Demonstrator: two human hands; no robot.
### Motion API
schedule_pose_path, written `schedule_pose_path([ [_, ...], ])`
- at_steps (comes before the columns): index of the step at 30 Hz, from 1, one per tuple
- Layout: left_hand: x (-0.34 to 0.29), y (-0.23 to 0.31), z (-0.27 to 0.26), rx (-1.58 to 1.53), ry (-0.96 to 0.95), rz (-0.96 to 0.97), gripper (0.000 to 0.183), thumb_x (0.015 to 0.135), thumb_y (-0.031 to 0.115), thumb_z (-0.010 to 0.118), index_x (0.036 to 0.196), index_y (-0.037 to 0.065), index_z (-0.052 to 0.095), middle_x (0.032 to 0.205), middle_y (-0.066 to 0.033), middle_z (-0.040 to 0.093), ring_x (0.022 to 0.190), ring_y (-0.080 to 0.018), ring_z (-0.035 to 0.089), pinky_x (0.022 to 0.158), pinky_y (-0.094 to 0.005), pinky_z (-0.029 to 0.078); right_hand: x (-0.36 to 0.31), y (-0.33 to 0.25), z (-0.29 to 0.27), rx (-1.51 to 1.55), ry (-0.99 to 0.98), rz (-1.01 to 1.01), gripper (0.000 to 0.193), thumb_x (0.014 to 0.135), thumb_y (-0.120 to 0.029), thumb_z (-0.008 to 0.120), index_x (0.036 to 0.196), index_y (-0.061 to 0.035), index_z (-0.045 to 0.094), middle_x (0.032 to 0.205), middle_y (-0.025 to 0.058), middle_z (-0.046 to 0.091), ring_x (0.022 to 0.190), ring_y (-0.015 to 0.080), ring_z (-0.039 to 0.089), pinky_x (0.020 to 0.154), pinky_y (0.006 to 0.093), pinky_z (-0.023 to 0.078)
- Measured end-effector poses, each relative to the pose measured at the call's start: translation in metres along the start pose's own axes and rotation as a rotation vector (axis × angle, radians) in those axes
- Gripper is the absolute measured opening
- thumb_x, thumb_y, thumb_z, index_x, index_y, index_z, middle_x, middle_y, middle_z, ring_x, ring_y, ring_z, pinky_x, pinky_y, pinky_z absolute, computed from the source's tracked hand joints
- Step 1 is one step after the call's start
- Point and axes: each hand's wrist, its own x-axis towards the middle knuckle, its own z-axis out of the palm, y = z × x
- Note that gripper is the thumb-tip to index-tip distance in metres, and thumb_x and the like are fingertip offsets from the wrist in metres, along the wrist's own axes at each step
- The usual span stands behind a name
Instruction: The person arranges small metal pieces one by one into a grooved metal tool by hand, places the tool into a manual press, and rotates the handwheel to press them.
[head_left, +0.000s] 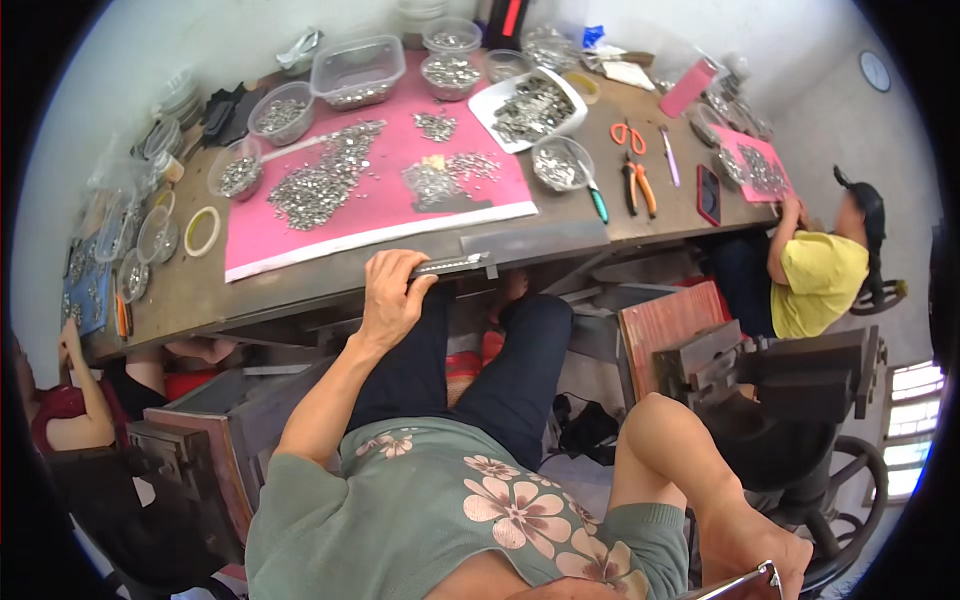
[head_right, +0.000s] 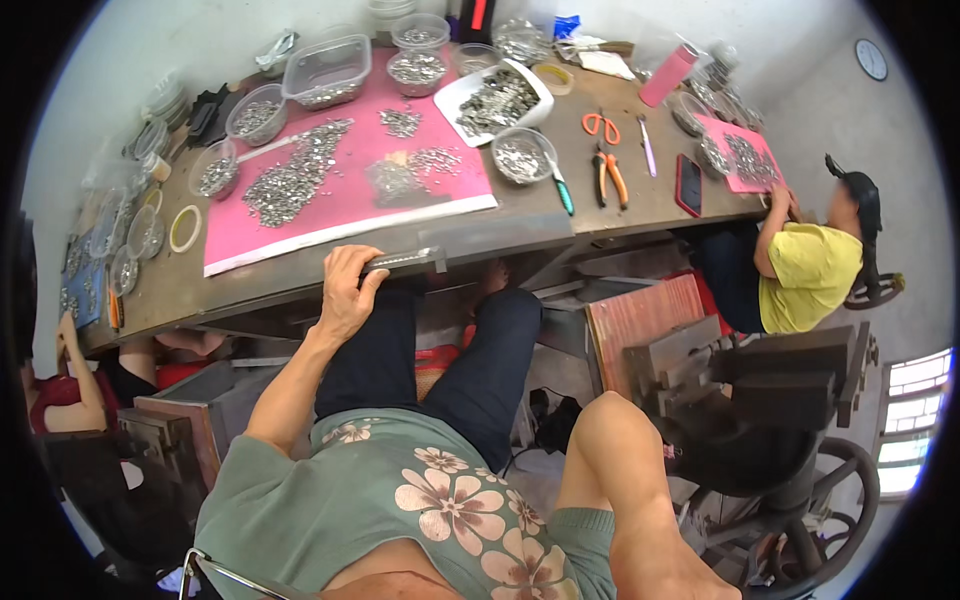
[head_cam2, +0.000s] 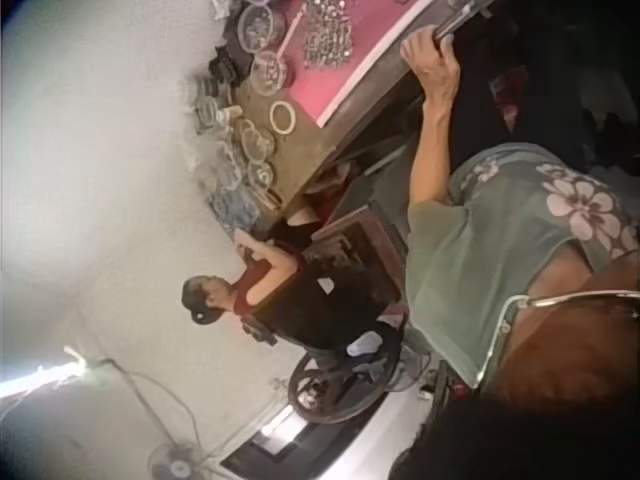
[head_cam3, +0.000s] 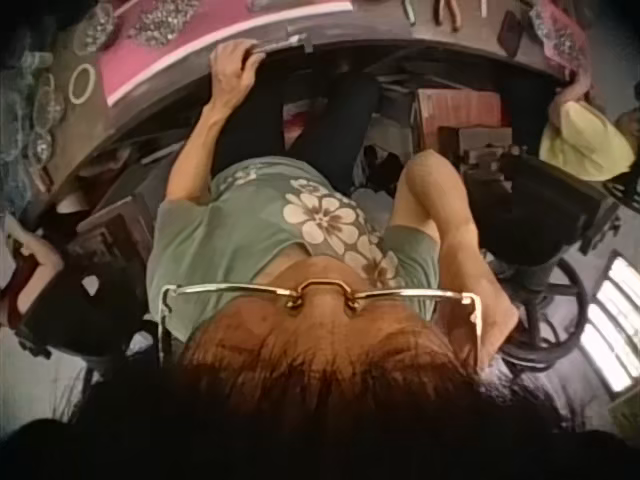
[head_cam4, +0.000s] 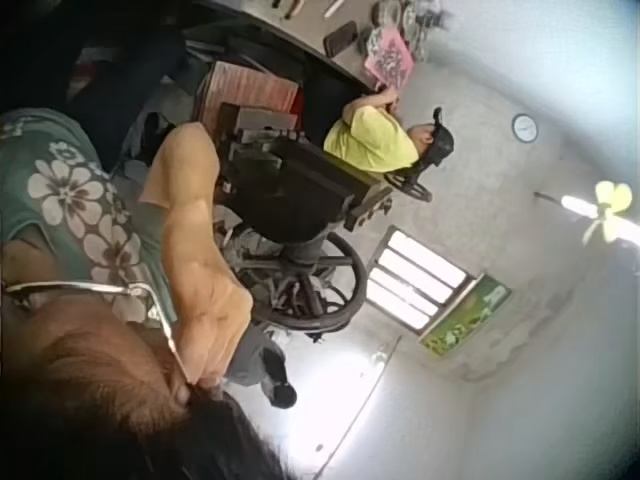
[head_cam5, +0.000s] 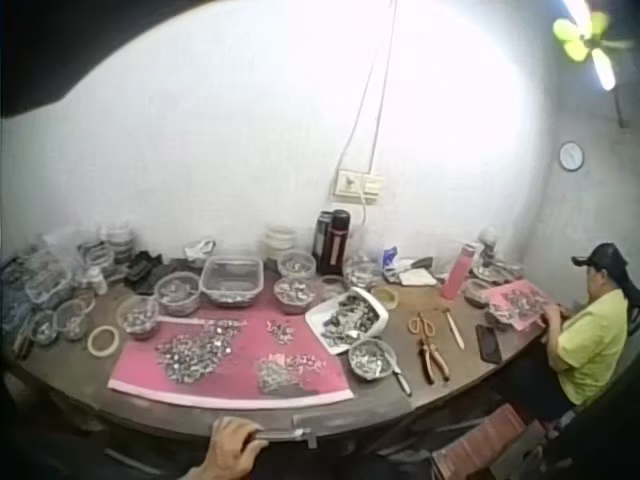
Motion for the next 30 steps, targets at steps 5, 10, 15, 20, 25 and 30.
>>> schedule_pose_path([
  [5,0.003,-0.039,-0.031,0.101,0.006,-0.087,0.022,0.085,0.013,0.074,0.104,0.003,0.067,0.1,-0.0103,0.065,0.097,-0.0305,0.058,0.09,-0.0418,0.039,-0.007,0.034,0.016,0.405,0.038,0.177,0.009,0.094,-0.001,0.059,0.091,-0.0041,0.067,0.085,-0.0001,0.065,0.077,0.0116,0.063,0.072,0.03,0.051],
  [10,0.005,-0.062,-0.035,0.114,0.0,-0.082,0.027,0.084,0.014,0.074,0.107,0.002,0.066,0.102,-0.0114,0.064,0.098,-0.0318,0.058,0.087,-0.0434,0.04,-0.004,0.086,0.017,0.357,0.001,0.317,0.021,0.1,-0.006,0.05,0.084,-0.0128,0.062,0.087,-0.0031,0.062,0.085,0.0102,0.062,0.08,0.0269,0.049],
  [15,0.006,-0.062,-0.035,0.107,-0.005,-0.07,0.031,0.084,0.016,0.076,0.11,0.004,0.065,0.11,-0.0111,0.062,0.102,-0.0328,0.057,0.087,-0.0443,0.04,-0.005,0.123,0.004,0.342,-0.066,0.379,0.028,0.104,-0.012,0.044,0.084,-0.0176,0.062,0.096,-0.0039,0.064,0.097,0.0095,0.063,0.093,0.0228,0.046],
  [20,0.003,-0.063,-0.034,0.1,0.006,-0.064,0.034,0.082,0.015,0.078,0.112,0.004,0.066,0.11,-0.0094,0.063,0.104,-0.0308,0.058,0.089,-0.0434,0.041,-0.01,0.148,-0.004,0.33,-0.146,0.246,0.029,0.103,-0.007,0.042,0.093,-0.015,0.068,0.105,-0.0007,0.069,0.102,0.0084,0.064,0.108,0.0301,0.044],
  [25,0.002,-0.063,-0.031,0.12,0.015,-0.063,0.035,0.081,0.015,0.079,0.112,0.004,0.067,0.111,-0.0093,0.064,0.105,-0.0305,0.058,0.09,-0.0428,0.042,-0.019,0.162,-0.011,0.327,-0.06,0.183,0.029,0.103,-0.008,0.043,0.094,-0.0129,0.069,0.11,0.0035,0.071,0.1,0.0083,0.065,0.106,0.0302,0.043],
  [30,0.001,-0.062,-0.033,0.144,0.029,-0.064,0.035,0.081,0.015,0.079,0.112,0.004,0.067,0.113,-0.0101,0.063,0.106,-0.0311,0.058,0.09,-0.0429,0.042,-0.022,0.161,-0.047,0.486,-0.263,0.147,0.023,0.101,-0.005,0.051,0.103,-0.0123,0.073,0.113,0.0043,0.072,0.113,0.0255,0.065,0.115,0.0356,0.036],
])
